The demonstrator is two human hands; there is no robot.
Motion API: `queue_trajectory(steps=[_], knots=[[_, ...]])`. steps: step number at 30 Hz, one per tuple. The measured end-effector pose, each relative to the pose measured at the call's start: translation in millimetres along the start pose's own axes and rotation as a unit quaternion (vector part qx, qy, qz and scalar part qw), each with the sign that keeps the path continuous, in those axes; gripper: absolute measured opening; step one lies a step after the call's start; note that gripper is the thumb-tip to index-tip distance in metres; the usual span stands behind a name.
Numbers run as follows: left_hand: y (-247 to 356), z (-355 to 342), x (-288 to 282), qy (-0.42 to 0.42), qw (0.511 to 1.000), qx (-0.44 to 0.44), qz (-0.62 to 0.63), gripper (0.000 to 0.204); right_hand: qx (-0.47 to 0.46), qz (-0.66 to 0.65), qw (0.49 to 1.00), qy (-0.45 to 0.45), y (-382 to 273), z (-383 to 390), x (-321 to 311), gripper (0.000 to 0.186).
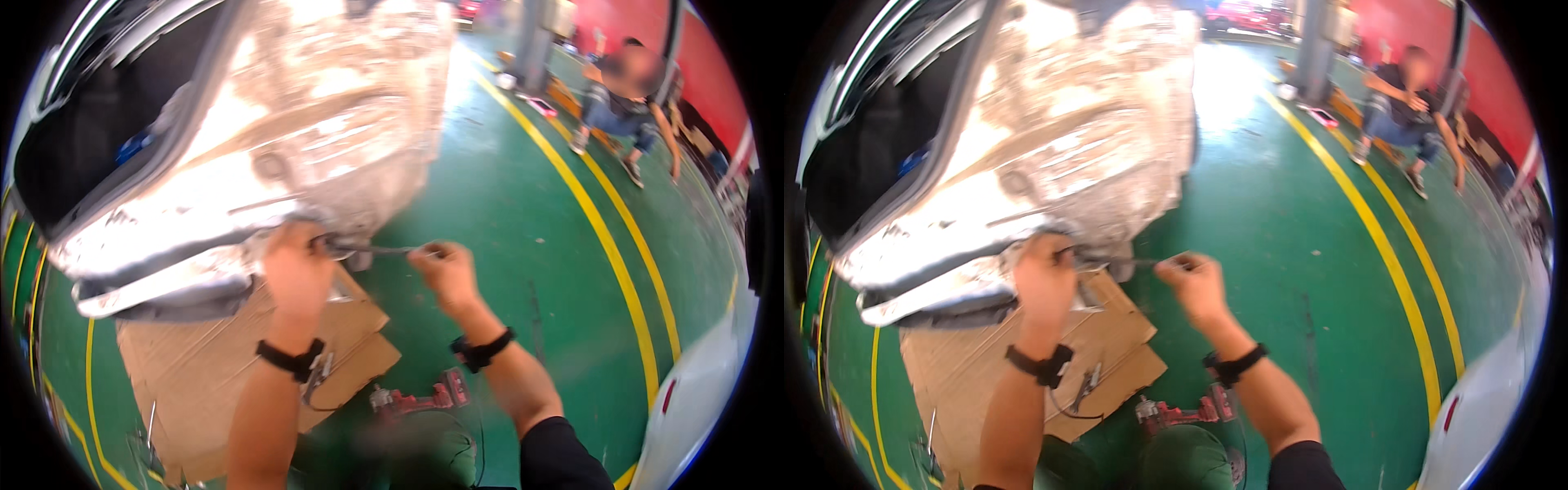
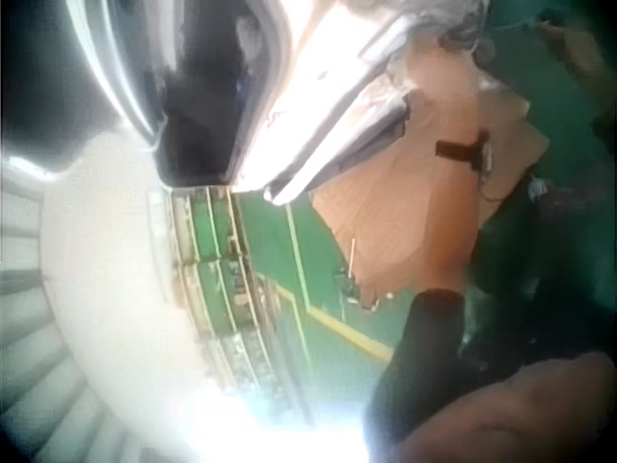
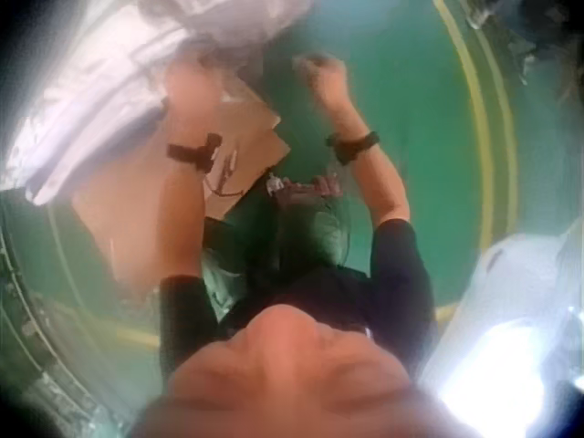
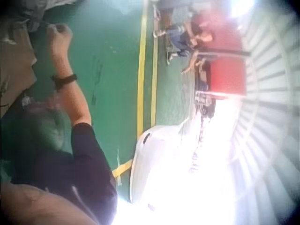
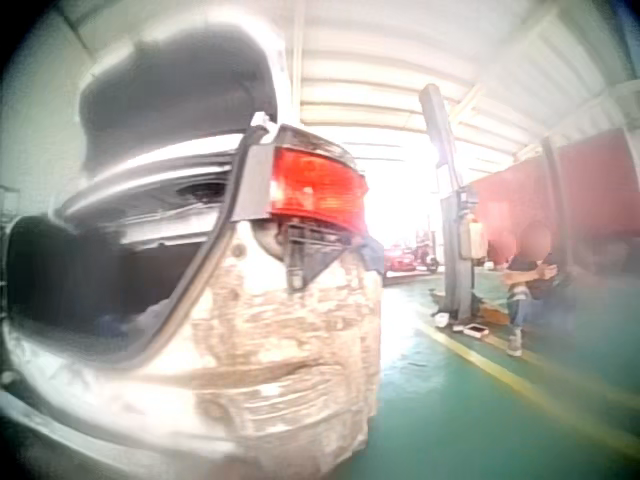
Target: The person uses an impact wrench and pliers to remove bolts and a metal bracket from the rear frame of a damaged car, then handles a plastic bumper trim piece while working on the floor.
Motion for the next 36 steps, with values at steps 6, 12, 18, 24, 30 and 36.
queue_trajectory(steps=[6,12,18,24,30,36], knots=[[-10.2,4.2,-7.7,0.052,0.998,-0.004,-0.018,0.022,-0.394,0.312,0.857,-0.114,-177.9,0.5,125.5,0.02],[-17.6,6.7,2.6,0.015,0.999,-0.025,0.017,0.021,-0.478,0.51,0.682,-0.215,-199.3,15.6,208.4,0.027],[-6.5,3.3,-12.0,0.005,0.998,-0.01,0.054,0.026,-0.465,0.469,0.742,-0.118,-193.0,8.6,154.2,0.031],[-12.1,4.0,-7.7,0.016,0.998,0.004,0.056,0.023,-0.24,0.114,0.962,-0.059,-133.5,5.6,64.1,0.027],[-12.4,4.6,-5.0,0.012,0.998,-0.007,0.06,0.021,-0.049,-0.074,0.994,-0.057,2.7,11.0,10.4,0.031],[-6.8,3.3,-7.0,-0.01,0.998,-0.046,0.048,0.017,0.013,0.105,0.982,-0.159,107.8,12.7,39.4,0.03]])
Point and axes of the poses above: each hand's wrist, its own z-axis away from the middle knuckle, its own x-axis out of the palm, y = z × x, the point moved 2 cm from there along -z, towards the middle knuckle, and after that the axes turned 6 degrees about -z, right-handed, at the moved point
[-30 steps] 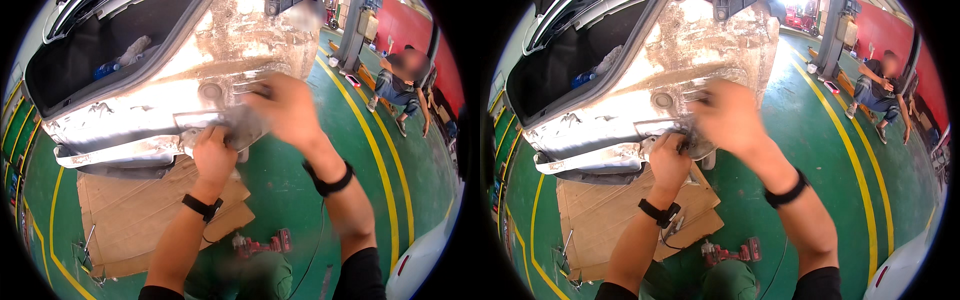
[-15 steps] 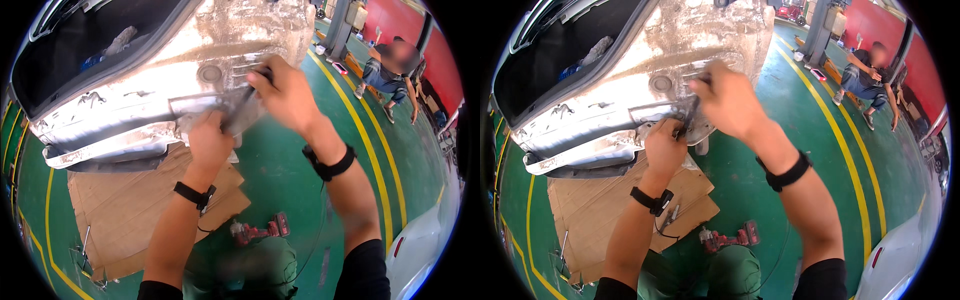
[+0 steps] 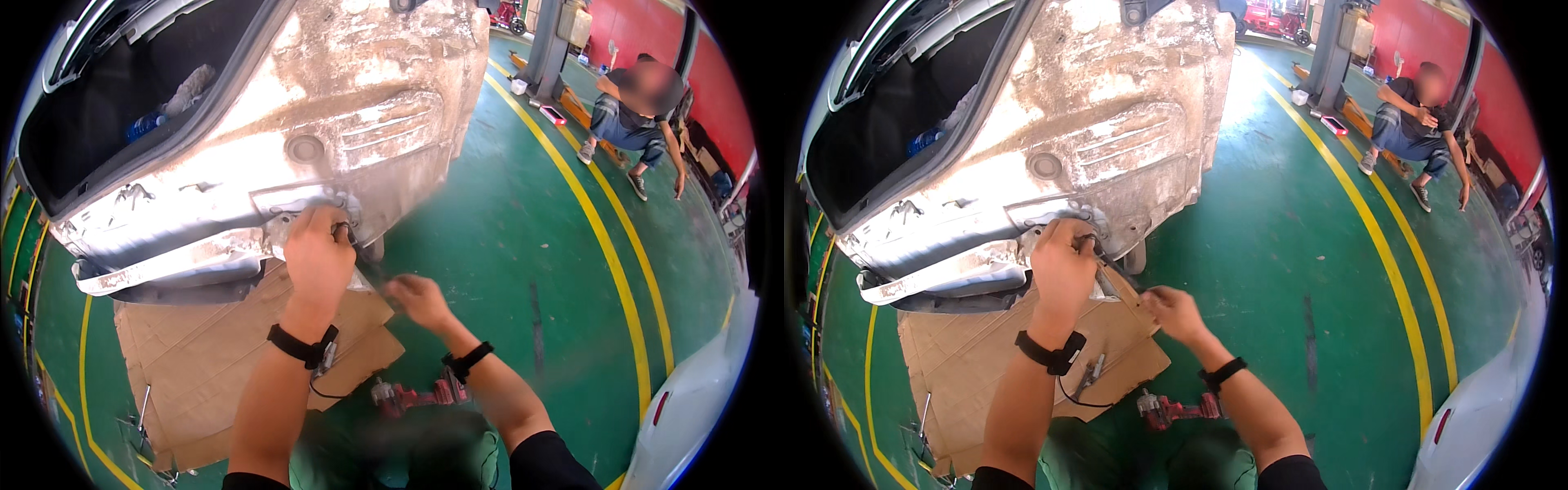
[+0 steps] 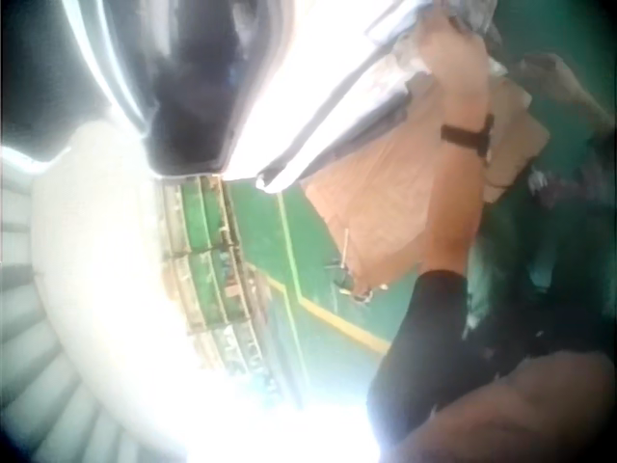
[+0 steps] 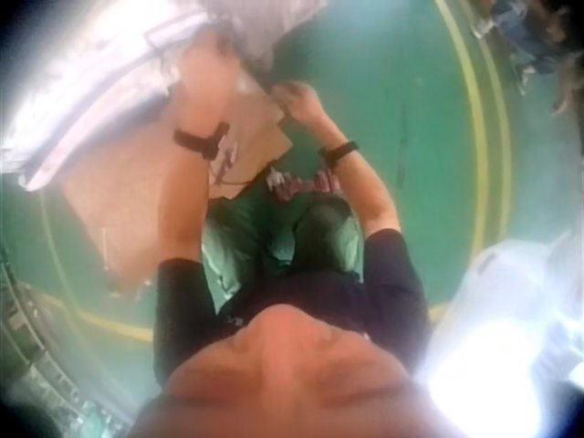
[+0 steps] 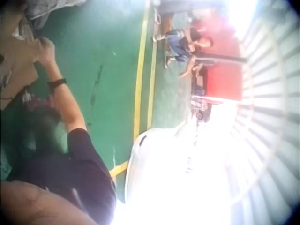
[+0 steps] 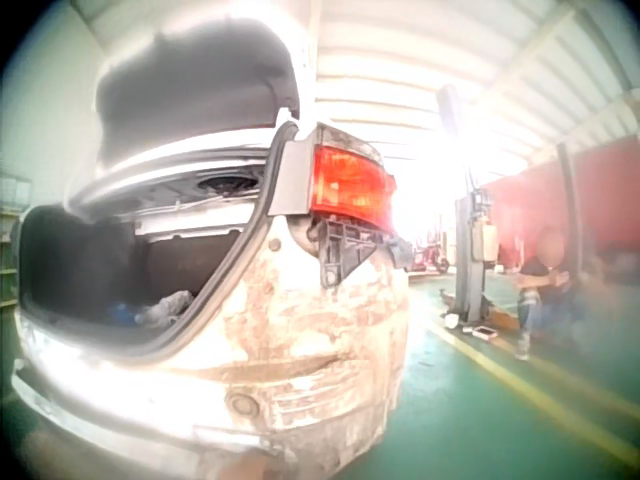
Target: The person uses an impact wrench and pliers to remove bolts and a metal bracket from the rear frame of a damaged car, then handles a plastic bumper trim piece while working on the floor.
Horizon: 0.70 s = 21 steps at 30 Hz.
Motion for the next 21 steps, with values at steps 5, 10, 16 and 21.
queue_trajectory(steps=[5,10,16,21], knots=[[6.5,-0.5,1.7,-0.015,0.999,-0.025,-0.026,0.017,-0.034,0.06,0.997,-0.026,-3.6,-16.1,38.4,0.026],[8.7,-0.5,0.6,-0.011,0.998,-0.028,-0.047,0.017,-0.114,0.161,0.98,0.005,-6.1,-29.4,36.0,0.028],[5.8,-0.2,1.4,0.0,0.998,-0.022,-0.057,0.018,-0.033,0.059,0.997,-0.041,-22.6,-6.9,30.8,0.029],[6.0,0.4,1.5,-0.003,0.999,-0.017,-0.044,0.02,-0.04,0.174,0.983,-0.039,-44.8,-11.6,-28.6,0.034]])
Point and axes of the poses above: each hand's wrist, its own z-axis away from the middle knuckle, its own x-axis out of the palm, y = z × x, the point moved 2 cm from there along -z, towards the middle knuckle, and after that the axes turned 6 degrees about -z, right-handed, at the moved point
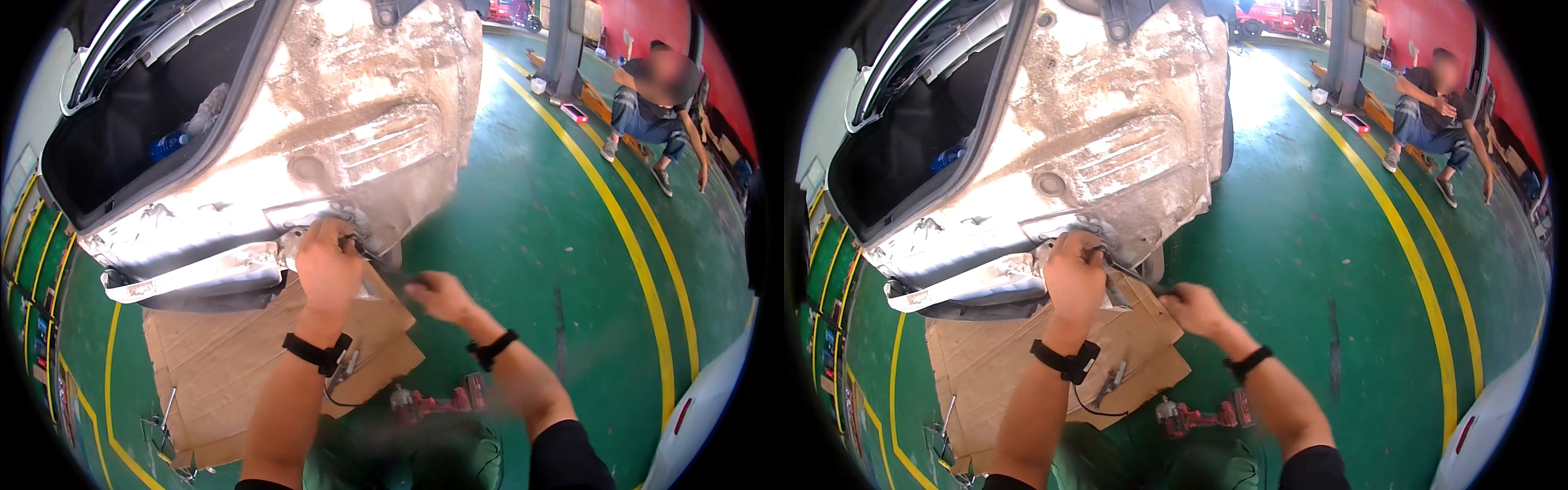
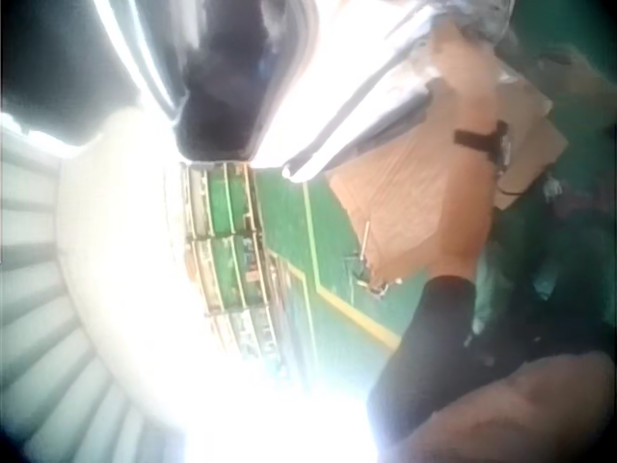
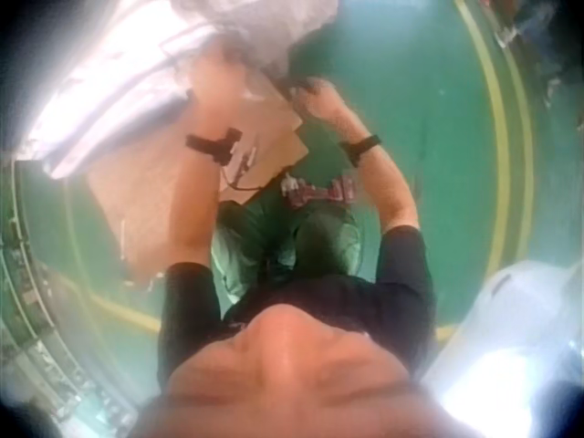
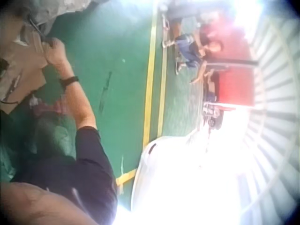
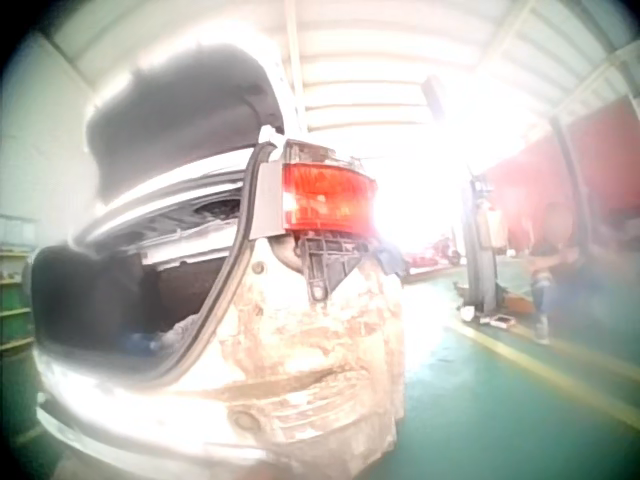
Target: The person uses an impact wrench and pliers to remove bolts and a metal bracket from the rear frame of a damaged car, then handles a plastic bumper trim piece while working on the floor.
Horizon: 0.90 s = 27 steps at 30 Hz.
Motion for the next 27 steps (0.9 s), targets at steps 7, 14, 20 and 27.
queue_trajectory(steps=[7,14,20,27], knots=[[4.7,0.8,-3.3,0.047,0.998,0.037,-0.026,0.026,-0.377,0.282,0.873,0.129,-226.2,-30.3,-79.1,0.021],[-4.7,0.2,-6.2,0.02,0.997,0.064,-0.046,0.021,-0.374,0.367,0.852,-0.008,-301.7,-52.3,-33.6,0.019],[3.1,0.4,1.4,0.013,0.997,0.078,-0.025,0.021,-0.377,0.335,0.863,0.04,-276.3,-35.1,-48.7,0.026],[-0.8,1.5,-2.9,0.045,0.995,0.087,-0.023,0.022,-0.352,0.252,0.899,0.072,-256.4,-24.4,-60.2,0.025]])
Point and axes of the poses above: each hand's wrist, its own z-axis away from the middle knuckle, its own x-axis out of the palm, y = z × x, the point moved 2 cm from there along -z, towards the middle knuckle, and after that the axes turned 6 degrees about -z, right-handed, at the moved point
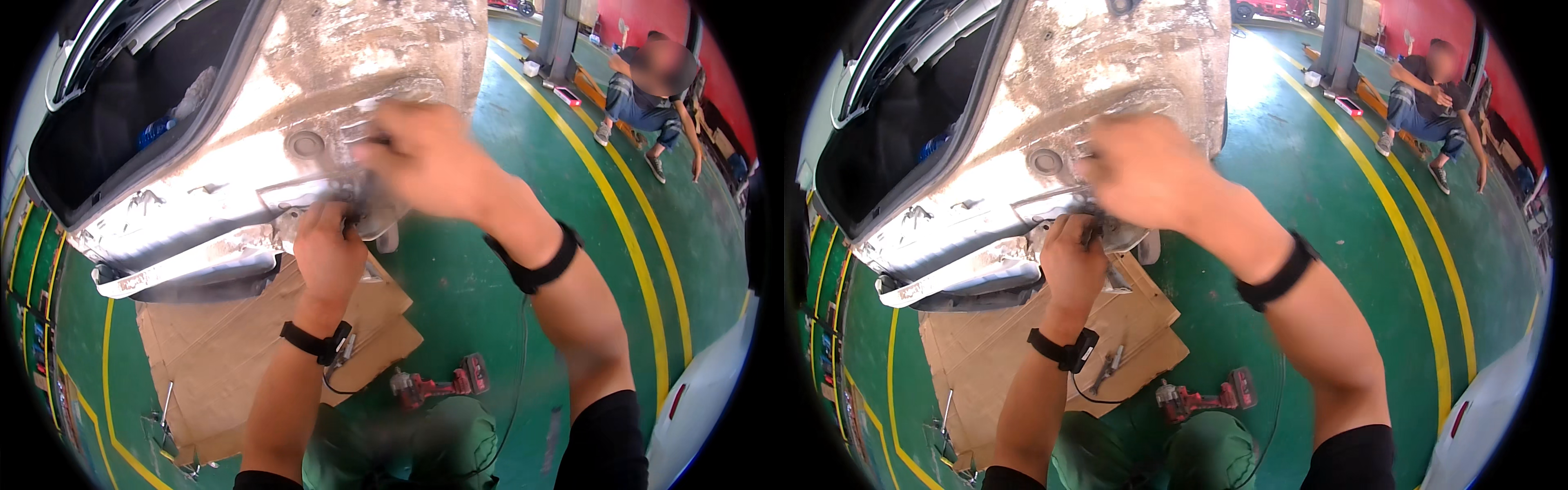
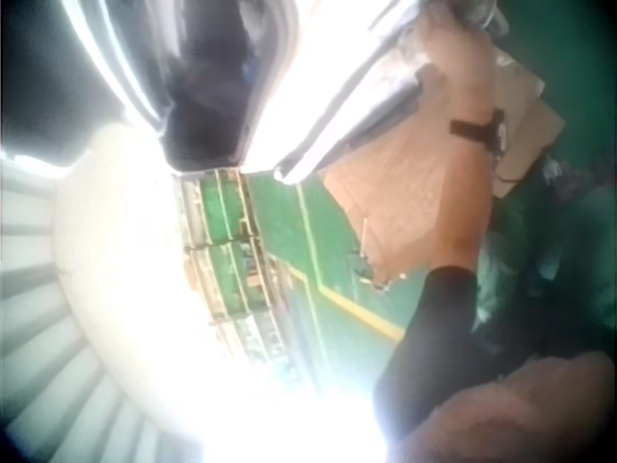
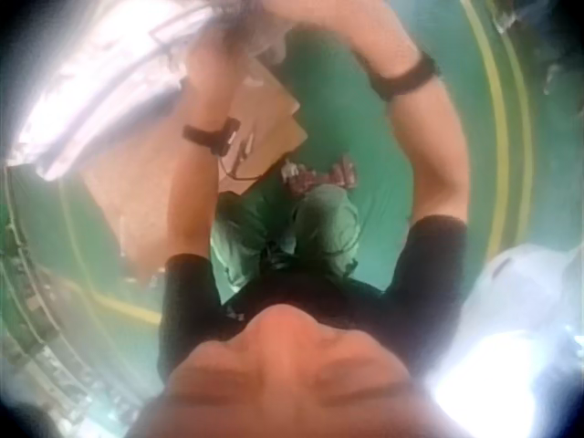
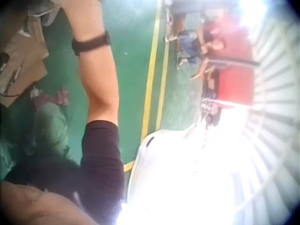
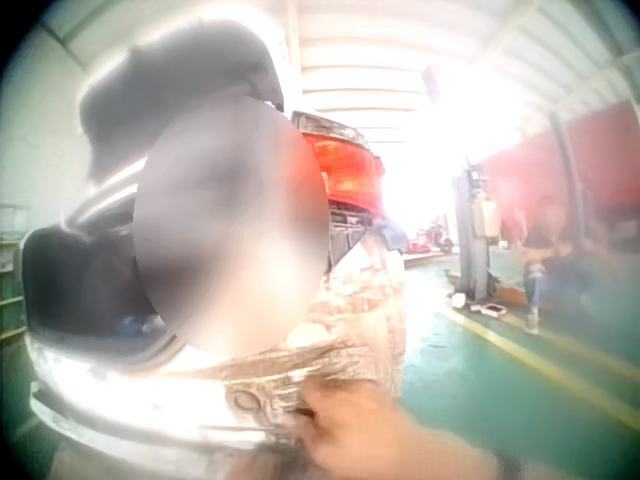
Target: The person uses an impact wrench and pliers to remove bolts and a metal bracket from the rear frame of a damaged car, then handles a plastic bumper trim piece while working on the floor.
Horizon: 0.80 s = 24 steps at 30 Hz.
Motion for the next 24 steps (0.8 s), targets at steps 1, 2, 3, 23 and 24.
queue_trajectory(steps=[1,2,3,23,24], knots=[[-0.4,-0.9,-1.6,-0.002,1.0,-0.007,0.008,0.021,0.037,-0.034,0.998,0.041,14.3,18.8,-3.1,0.024],[2.4,-0.3,1.3,-0.007,1.0,-0.016,0.022,0.021,0.107,-0.08,0.988,0.072,28.9,44.4,-6.1,0.022],[1.2,1.9,0.7,-0.014,0.999,-0.027,0.027,0.021,0.177,-0.133,0.97,0.1,42.1,71.1,0.4,0.02],[3.2,2.2,4.9,-0.038,0.995,-0.087,0.025,0.023,0.344,-0.322,0.861,0.192,104.2,169.1,91.1,0.018],[3.5,1.9,6.3,-0.034,0.995,-0.086,0.025,0.023,0.35,-0.298,0.867,0.194,97.9,155.1,74.2,0.018]])
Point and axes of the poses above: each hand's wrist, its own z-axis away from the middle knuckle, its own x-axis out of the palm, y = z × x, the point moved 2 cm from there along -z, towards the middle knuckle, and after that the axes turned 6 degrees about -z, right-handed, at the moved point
